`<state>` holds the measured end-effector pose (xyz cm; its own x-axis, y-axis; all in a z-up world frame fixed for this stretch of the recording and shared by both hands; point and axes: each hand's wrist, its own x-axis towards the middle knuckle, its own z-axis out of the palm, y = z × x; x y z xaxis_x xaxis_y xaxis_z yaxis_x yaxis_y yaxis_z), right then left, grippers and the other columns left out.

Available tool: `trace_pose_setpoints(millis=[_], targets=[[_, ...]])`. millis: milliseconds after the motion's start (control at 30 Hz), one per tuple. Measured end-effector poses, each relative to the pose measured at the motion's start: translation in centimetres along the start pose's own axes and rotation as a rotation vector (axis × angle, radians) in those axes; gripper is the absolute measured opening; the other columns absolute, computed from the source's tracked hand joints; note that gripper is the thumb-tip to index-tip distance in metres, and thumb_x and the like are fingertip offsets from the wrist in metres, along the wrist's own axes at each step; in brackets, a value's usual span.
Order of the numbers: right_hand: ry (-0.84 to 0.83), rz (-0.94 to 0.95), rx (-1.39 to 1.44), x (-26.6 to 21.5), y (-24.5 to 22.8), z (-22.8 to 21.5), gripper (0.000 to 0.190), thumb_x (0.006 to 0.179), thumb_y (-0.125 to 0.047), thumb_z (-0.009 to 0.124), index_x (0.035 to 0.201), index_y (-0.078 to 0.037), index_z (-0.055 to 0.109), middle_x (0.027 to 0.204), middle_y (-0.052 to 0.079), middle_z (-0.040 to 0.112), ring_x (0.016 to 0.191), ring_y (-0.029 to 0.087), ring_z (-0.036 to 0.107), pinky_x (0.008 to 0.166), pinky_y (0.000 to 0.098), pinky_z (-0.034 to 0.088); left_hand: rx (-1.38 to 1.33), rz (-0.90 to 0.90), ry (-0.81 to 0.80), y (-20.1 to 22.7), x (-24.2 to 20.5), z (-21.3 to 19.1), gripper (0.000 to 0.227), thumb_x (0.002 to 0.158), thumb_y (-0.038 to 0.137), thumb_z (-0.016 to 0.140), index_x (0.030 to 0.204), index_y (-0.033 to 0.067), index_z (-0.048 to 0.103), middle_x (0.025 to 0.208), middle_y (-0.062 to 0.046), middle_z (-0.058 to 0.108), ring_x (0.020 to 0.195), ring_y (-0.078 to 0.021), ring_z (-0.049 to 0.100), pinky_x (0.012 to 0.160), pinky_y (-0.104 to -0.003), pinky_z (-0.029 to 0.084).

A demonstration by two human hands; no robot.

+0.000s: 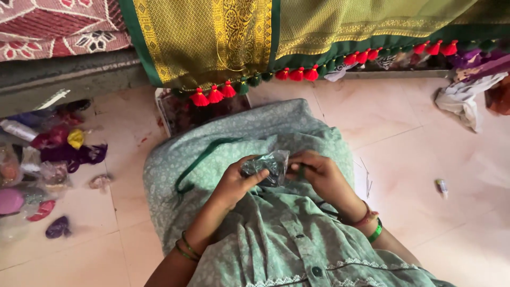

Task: The person sits on the floor with a green and gold fabric border across their lap, cuts loose threads from red tassels using scissors, combs the tassel fibers with a blue comb, and handles a green ribbon while threading a needle.

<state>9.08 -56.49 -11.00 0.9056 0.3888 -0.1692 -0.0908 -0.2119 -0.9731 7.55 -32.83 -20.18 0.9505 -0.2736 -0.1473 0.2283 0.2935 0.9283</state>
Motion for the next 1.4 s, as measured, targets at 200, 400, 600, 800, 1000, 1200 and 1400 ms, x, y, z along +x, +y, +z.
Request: trace_pose_setpoints(millis=[200,400,600,800,1000,1200,1400], targets=[[0.283,-0.286,-0.437,0.2,-1.2,2.2,0.030,0.076,0.015,0.065,0.101,-0.001,0.068,0.106,0.010,0.063,0.095,0.022,0.067,0.079,0.0311,0.058,0.079,-0.009,-0.086,0.5,-0.4,0.7,0.050,0.087,0.021,0.082,0.126,-0.0040,0.066,0.102,-0.004,0.074,0.092,-0.0097,0.066,0.081,-0.027,0.055],[0.406,-0.300,-0.536,-0.5,-0.6,2.8,0.044,0.084,0.007,0.069,0.123,-0.004,0.052,0.109,0.008,0.067,0.095,0.017,0.069,0.077,0.0306,0.058,0.165,-0.024,-0.050,2.8,-0.8,1.7,0.054,0.085,0.023,0.082,0.129,-0.0002,0.062,0.106,-0.004,0.074,0.094,-0.0090,0.067,0.083,-0.026,0.056],[-0.157,0.065,0.238,-1.1,-3.6,2.0,0.080,0.096,-0.015,0.062,0.166,-0.011,0.023,0.128,0.014,0.062,0.116,0.022,0.056,0.101,0.0348,0.047,0.163,0.107,-0.020,3.3,-1.3,1.6,0.044,0.091,0.017,0.079,0.130,0.0032,0.066,0.115,-0.004,0.074,0.106,-0.0102,0.066,0.096,-0.026,0.053],[-0.479,0.035,0.771,-0.6,-3.5,1.9,0.104,0.100,-0.057,0.060,0.169,-0.019,-0.007,0.159,0.014,0.047,0.143,0.028,0.049,0.118,0.0483,0.042,0.049,0.047,-0.176,4.4,-1.3,1.8,0.037,0.088,0.007,0.079,0.123,0.0050,0.068,0.112,-0.002,0.073,0.103,-0.0093,0.067,0.092,-0.028,0.056],[-0.288,-0.002,0.437,-0.1,-5.0,-0.9,0.087,0.105,-0.056,0.046,0.167,-0.013,0.004,0.145,0.026,0.056,0.133,0.039,0.059,0.114,0.0543,0.049,-0.248,0.034,0.118,2.1,-0.7,0.9,0.021,0.092,0.003,0.077,0.111,-0.0007,0.072,0.103,-0.007,0.076,0.096,-0.0137,0.072,0.088,-0.030,0.058],[-0.143,0.023,0.395,-0.3,-4.7,0.2,0.074,0.110,-0.045,0.045,0.167,-0.005,0.017,0.132,0.027,0.064,0.125,0.038,0.064,0.110,0.0513,0.052,-0.229,0.044,0.165,2.8,-0.9,1.3,0.018,0.091,0.005,0.077,0.108,0.0007,0.072,0.102,-0.006,0.076,0.094,-0.0135,0.072,0.087,-0.030,0.058],[-0.352,-0.018,0.127,-1.1,-3.9,1.0,0.088,0.106,-0.050,0.051,0.171,-0.008,0.009,0.146,0.022,0.058,0.127,0.030,0.061,0.110,0.0487,0.051,0.162,0.027,-0.050,3.0,-1.6,2.0,0.034,0.086,0.011,0.083,0.116,0.0030,0.070,0.104,-0.005,0.075,0.096,-0.0112,0.070,0.085,-0.028,0.059]])
